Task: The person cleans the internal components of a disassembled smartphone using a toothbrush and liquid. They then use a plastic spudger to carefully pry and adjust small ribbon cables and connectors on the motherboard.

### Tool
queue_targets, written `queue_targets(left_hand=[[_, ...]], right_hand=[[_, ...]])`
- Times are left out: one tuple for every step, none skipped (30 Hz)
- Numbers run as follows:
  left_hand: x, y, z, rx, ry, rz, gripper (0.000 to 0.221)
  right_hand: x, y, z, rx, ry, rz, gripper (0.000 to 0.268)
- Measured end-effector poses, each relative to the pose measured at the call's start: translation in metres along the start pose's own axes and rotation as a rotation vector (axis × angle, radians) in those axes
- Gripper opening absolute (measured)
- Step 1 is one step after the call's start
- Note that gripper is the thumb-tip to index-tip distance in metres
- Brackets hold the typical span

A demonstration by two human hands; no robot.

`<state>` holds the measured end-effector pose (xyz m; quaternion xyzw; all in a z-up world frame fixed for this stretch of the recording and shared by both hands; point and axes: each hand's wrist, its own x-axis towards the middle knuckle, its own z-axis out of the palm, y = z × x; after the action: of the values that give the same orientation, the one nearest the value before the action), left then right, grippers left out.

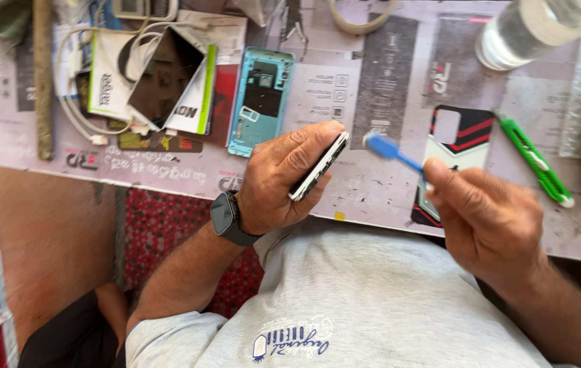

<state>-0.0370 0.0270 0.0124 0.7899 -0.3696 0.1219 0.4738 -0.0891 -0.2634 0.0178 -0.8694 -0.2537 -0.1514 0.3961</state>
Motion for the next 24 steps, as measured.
queue_targets(left_hand=[[-0.002, 0.002, -0.002, 0.006, -0.001, -0.006, 0.042], [-0.004, 0.003, -0.004, 0.022, -0.001, -0.013, 0.042], [-0.007, 0.006, -0.006, 0.035, -0.001, -0.023, 0.042], [-0.010, 0.008, -0.008, 0.049, 0.000, -0.032, 0.043], [-0.011, 0.010, -0.009, 0.060, 0.004, -0.037, 0.043], [-0.013, 0.011, -0.009, 0.071, 0.009, -0.042, 0.044], [-0.014, 0.011, -0.009, 0.078, 0.012, -0.040, 0.044], [-0.014, 0.011, -0.009, 0.076, 0.027, -0.040, 0.044], [-0.015, 0.010, -0.009, 0.071, 0.041, -0.039, 0.043], [-0.016, 0.009, -0.008, 0.066, 0.054, -0.037, 0.043], [-0.017, 0.008, -0.007, 0.074, 0.061, -0.041, 0.043], [-0.018, 0.008, -0.006, 0.082, 0.068, -0.044, 0.043], [-0.018, 0.007, -0.005, 0.087, 0.074, -0.045, 0.042], [-0.018, 0.006, -0.004, 0.103, 0.075, -0.041, 0.042], [-0.018, 0.005, -0.002, 0.116, 0.075, -0.037, 0.043], [-0.017, 0.005, -0.001, 0.130, 0.076, -0.033, 0.043], [-0.017, 0.005, -0.001, 0.133, 0.070, -0.033, 0.043], [-0.016, 0.005, -0.002, 0.135, 0.065, -0.032, 0.043], [-0.015, 0.005, -0.002, 0.136, 0.060, -0.032, 0.042], [-0.015, 0.005, -0.002, 0.132, 0.055, -0.035, 0.043], [-0.014, 0.005, -0.003, 0.128, 0.050, -0.038, 0.043], [-0.013, 0.005, -0.003, 0.124, 0.046, -0.040, 0.043], [-0.012, 0.005, -0.003, 0.127, 0.042, -0.040, 0.043], [-0.011, 0.005, -0.003, 0.130, 0.039, -0.039, 0.042]], right_hand=[[-0.002, 0.001, 0.003, 0.005, -0.018, 0.001, 0.040], [-0.003, 0.003, 0.007, 0.041, -0.011, -0.004, 0.040], [-0.003, 0.004, 0.010, 0.077, -0.008, -0.008, 0.039], [-0.004, 0.006, 0.013, 0.112, -0.004, -0.012, 0.039], [-0.004, 0.007, 0.015, 0.134, -0.012, -0.013, 0.039], [-0.005, 0.007, 0.016, 0.156, -0.020, -0.014, 0.039], [-0.005, 0.008, 0.017, 0.171, -0.024, -0.014, 0.040], [-0.004, 0.009, 0.018, 0.170, -0.033, -0.012, 0.040], [-0.005, 0.010, 0.019, 0.168, -0.041, -0.006, 0.040], [-0.004, 0.010, 0.021, 0.165, -0.049, -0.001, 0.040], [-0.004, 0.011, 0.021, 0.178, -0.048, -0.010, 0.041], [-0.004, 0.011, 0.022, 0.190, -0.047, -0.019, 0.041], [-0.004, 0.012, 0.021, 0.200, -0.044, -0.028, 0.041], [-0.004, 0.014, 0.022, 0.205, -0.045, -0.023, 0.041], [-0.005, 0.014, 0.023, 0.209, -0.045, -0.017, 0.041], [-0.005, 0.015, 0.024, 0.213, -0.046, -0.011, 0.041], [-0.005, 0.016, 0.024, 0.216, -0.045, -0.011, 0.041], [-0.005, 0.017, 0.024, 0.218, -0.044, -0.011, 0.041], [-0.006, 0.017, 0.024, 0.219, -0.044, -0.009, 0.042], [-0.006, 0.018, 0.025, 0.226, -0.044, -0.008, 0.042], [-0.007, 0.019, 0.025, 0.232, -0.044, -0.007, 0.041], [-0.007, 0.019, 0.025, 0.238, -0.044, -0.005, 0.041], [-0.007, 0.019, 0.025, 0.243, -0.042, -0.009, 0.041], [-0.006, 0.019, 0.025, 0.249, -0.039, -0.013, 0.041]])
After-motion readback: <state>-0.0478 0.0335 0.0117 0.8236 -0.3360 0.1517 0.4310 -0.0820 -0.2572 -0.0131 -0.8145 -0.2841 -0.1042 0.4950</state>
